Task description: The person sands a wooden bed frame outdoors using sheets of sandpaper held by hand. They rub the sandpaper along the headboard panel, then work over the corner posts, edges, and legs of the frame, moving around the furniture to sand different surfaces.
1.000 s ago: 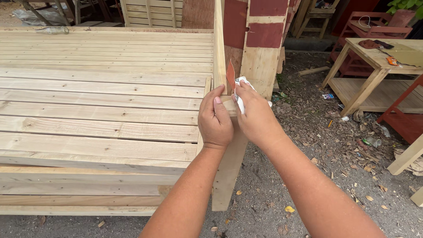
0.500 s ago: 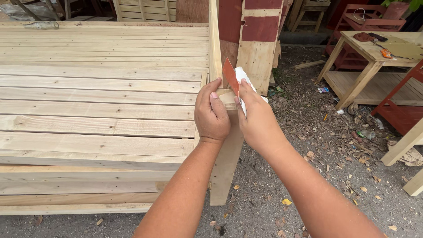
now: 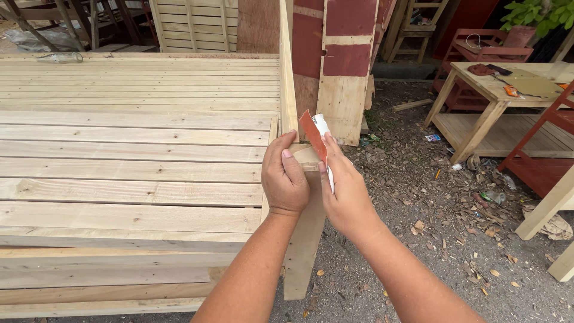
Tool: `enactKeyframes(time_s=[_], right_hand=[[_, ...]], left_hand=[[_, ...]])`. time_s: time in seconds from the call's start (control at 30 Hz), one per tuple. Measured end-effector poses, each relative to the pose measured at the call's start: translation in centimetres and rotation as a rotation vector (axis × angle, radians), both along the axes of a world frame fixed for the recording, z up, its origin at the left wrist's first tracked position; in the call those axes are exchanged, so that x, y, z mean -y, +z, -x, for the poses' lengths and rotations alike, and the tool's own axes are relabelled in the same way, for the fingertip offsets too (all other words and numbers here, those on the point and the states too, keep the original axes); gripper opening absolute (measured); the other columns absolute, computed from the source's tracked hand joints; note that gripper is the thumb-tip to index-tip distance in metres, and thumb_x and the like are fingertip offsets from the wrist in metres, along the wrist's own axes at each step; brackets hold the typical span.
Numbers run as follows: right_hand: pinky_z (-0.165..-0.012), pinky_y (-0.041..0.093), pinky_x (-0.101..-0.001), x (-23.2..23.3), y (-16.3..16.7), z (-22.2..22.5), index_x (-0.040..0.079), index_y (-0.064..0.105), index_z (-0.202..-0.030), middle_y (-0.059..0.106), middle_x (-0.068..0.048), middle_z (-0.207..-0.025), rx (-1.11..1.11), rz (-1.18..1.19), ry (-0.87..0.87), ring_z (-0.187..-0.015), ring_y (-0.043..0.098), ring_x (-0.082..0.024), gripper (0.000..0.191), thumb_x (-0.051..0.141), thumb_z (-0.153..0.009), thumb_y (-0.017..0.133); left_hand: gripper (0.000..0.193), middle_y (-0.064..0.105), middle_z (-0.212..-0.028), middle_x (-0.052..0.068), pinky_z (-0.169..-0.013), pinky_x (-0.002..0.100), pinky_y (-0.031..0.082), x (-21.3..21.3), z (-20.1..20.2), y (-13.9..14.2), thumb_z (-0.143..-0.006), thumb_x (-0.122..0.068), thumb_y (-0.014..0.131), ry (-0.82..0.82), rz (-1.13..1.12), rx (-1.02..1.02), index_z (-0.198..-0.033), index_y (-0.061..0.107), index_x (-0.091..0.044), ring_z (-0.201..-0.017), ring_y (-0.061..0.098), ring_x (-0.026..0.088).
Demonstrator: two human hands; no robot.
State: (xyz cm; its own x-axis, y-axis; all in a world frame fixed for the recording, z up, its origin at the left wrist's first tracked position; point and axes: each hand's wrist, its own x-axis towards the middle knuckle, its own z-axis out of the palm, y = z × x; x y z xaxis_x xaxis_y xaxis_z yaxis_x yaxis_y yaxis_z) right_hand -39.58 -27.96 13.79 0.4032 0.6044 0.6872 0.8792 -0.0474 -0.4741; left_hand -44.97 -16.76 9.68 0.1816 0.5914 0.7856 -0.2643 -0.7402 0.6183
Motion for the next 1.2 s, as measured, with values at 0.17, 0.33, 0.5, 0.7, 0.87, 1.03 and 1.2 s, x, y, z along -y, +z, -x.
enactKeyframes(time_s=[0.17,0.33,0.5,0.7,0.87,1.03,1.2], right_hand=[[-0.123,0.024,-0.0408,-0.9,-0.9,-2.5,-0.007,0.036,-0.151,0.034,-0.027,-0.162,-0.117,0.120,0.062,-0.153,0.030,-0.037,0.048,0.014,-0.109,0.047],[-0.125,0.020,-0.0408,0.3,-1.5,-2.0,-0.008,0.026,-0.157,0.024,-0.030,-0.165,0.032,0.102,0.071,-0.156,0.022,-0.038,0.061,0.016,-0.104,0.045],[-0.125,0.012,-0.0405,-0.4,-0.7,-3.2,-0.004,0.019,-0.158,0.014,-0.026,-0.169,-0.137,0.196,0.154,-0.159,0.009,-0.034,0.061,0.016,-0.107,0.044],[-0.124,0.010,-0.0407,0.5,-1.8,-2.4,-0.004,0.013,-0.160,0.004,-0.028,-0.169,-0.075,0.174,0.163,-0.158,0.003,-0.036,0.069,0.017,-0.103,0.046],[-0.127,0.010,-0.0407,-0.1,-0.2,-2.5,-0.002,0.014,-0.161,0.009,-0.025,-0.171,-0.108,0.235,0.192,-0.160,0.005,-0.035,0.067,0.016,-0.106,0.048],[-0.125,0.011,-0.0417,0.5,-0.3,-2.6,-0.006,0.013,-0.159,0.011,-0.028,-0.168,-0.101,0.258,0.154,-0.158,0.008,-0.037,0.069,0.014,-0.104,0.050],[-0.125,0.014,-0.0423,1.0,-1.3,-1.8,-0.007,0.014,-0.158,0.013,-0.030,-0.166,-0.013,0.171,0.182,-0.157,0.011,-0.039,0.071,0.011,-0.101,0.051]], left_hand=[[0.040,0.069,-0.125,0.021,-0.108,0.042,0.049,0.1,0.1,0.0,-0.103,-0.013,0.037,-0.005,-0.017,0.000,-0.124,0.067,0.004,-0.121,0.065,0.035],[0.039,0.069,-0.124,0.021,-0.107,0.042,0.050,0.2,0.1,0.1,-0.102,-0.013,0.038,-0.004,-0.009,0.012,-0.123,0.067,0.003,-0.120,0.066,0.035],[0.039,0.069,-0.124,0.021,-0.107,0.043,0.049,0.1,0.1,0.1,-0.103,-0.013,0.038,0.002,-0.035,0.030,-0.123,0.067,0.004,-0.120,0.065,0.036],[0.039,0.070,-0.123,0.021,-0.105,0.041,0.051,0.2,0.1,0.2,-0.103,-0.014,0.038,-0.002,0.022,-0.003,-0.122,0.068,0.002,-0.118,0.067,0.036],[0.041,0.069,-0.124,0.021,-0.106,0.042,0.050,0.0,0.2,0.2,-0.104,-0.015,0.036,-0.007,-0.017,-0.001,-0.124,0.067,0.003,-0.119,0.066,0.036],[0.042,0.070,-0.124,0.021,-0.106,0.042,0.050,0.0,0.0,0.0,-0.104,-0.015,0.035,-0.015,-0.016,-0.006,-0.124,0.067,0.004,-0.119,0.066,0.036],[0.042,0.070,-0.124,0.021,-0.106,0.043,0.050,0.0,-0.1,0.0,-0.104,-0.015,0.036,-0.009,0.001,-0.002,-0.124,0.067,0.004,-0.119,0.066,0.035]])
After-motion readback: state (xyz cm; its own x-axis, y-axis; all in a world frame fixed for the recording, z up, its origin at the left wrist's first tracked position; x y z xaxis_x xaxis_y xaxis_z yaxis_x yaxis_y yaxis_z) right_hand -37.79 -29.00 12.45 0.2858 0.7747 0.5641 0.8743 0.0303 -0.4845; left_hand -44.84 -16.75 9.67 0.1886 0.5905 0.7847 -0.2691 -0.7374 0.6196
